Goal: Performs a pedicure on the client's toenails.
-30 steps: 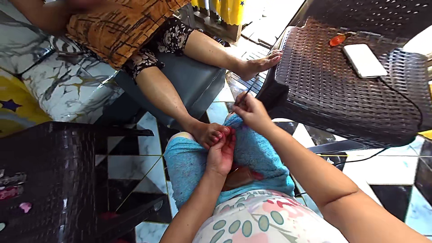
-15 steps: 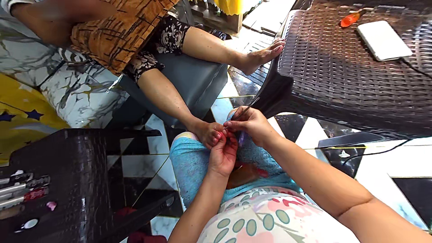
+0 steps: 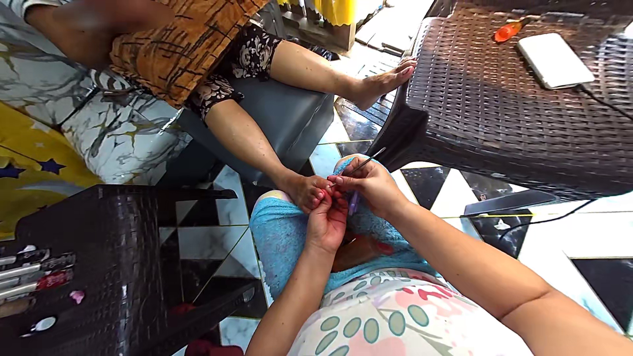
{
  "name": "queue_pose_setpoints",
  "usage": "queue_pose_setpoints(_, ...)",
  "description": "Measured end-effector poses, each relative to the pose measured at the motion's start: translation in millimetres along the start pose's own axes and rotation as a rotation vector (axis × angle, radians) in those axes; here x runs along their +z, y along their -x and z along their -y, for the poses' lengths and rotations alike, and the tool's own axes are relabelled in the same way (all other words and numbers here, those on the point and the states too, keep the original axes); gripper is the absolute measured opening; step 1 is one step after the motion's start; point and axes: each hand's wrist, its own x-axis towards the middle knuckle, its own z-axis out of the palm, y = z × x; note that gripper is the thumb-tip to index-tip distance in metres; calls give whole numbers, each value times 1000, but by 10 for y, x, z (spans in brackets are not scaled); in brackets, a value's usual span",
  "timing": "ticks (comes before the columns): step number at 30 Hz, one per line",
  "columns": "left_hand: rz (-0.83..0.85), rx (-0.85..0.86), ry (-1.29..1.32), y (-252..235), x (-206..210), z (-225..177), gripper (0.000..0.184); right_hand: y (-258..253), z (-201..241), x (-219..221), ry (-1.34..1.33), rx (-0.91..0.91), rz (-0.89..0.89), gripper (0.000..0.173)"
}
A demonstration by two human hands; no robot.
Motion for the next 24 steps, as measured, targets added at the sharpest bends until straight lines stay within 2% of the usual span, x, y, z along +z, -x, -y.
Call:
queue_pose_setpoints(7, 24, -16, -44, -13, -19, -14, 31, 99, -58, 16, -108, 24, -8, 19)
queue_pose_setpoints(11, 14, -3, -34, -6, 25, -1, 32, 47, -115, 72, -238, 35, -86, 17)
queue_pose_setpoints(17, 14, -22, -24, -6, 14, -5, 31, 149, -155, 57, -229, 8, -68, 18)
queue_pose_setpoints(24, 11, -8, -18, -17, 32, -2, 32, 95, -156, 164, -342, 80, -189, 16)
